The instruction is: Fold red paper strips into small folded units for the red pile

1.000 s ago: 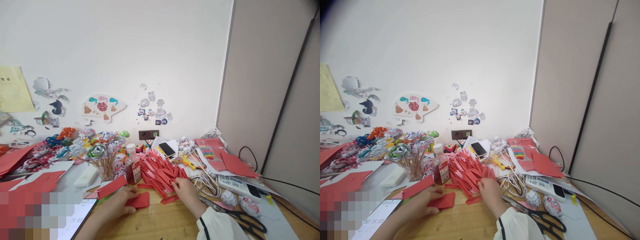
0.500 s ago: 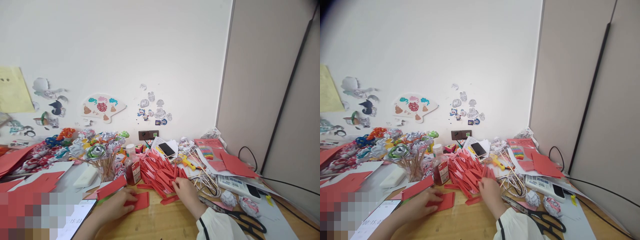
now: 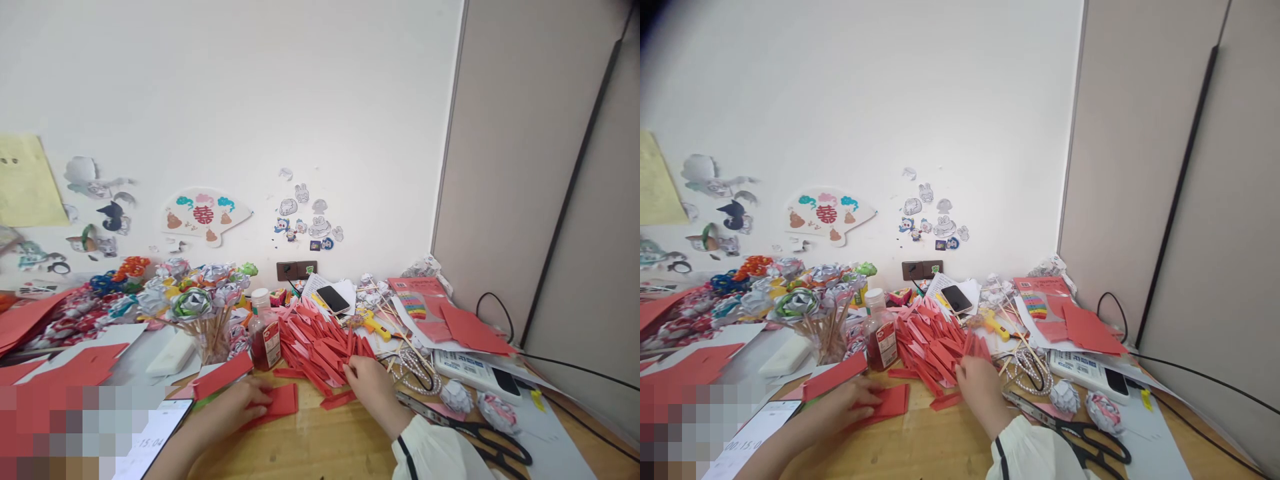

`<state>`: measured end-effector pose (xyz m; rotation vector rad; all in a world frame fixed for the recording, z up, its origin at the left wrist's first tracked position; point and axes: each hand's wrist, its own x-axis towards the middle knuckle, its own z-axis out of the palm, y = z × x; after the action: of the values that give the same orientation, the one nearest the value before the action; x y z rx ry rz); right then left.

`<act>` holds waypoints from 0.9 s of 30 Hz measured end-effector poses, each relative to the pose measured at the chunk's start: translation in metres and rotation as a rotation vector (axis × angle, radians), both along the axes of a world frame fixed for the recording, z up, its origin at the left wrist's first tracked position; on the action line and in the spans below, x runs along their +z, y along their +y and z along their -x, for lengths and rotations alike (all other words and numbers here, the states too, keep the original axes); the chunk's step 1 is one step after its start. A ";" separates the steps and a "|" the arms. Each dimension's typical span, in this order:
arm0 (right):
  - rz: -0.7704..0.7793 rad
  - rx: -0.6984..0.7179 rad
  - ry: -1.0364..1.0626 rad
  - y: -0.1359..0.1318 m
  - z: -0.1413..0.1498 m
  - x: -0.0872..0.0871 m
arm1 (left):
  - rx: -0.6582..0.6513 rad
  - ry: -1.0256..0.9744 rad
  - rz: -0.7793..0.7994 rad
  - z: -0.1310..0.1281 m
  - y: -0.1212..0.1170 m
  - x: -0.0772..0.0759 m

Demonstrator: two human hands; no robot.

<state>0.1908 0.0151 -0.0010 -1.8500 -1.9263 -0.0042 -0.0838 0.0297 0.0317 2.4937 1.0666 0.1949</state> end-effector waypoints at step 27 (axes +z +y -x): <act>-0.145 0.585 0.361 -0.022 0.029 0.003 | 0.403 -0.588 0.264 -0.060 -0.014 -0.010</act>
<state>0.1622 -0.0065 0.0019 -1.0550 -2.0579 0.3425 -0.0237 0.0154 0.0219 1.7905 1.2145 0.7928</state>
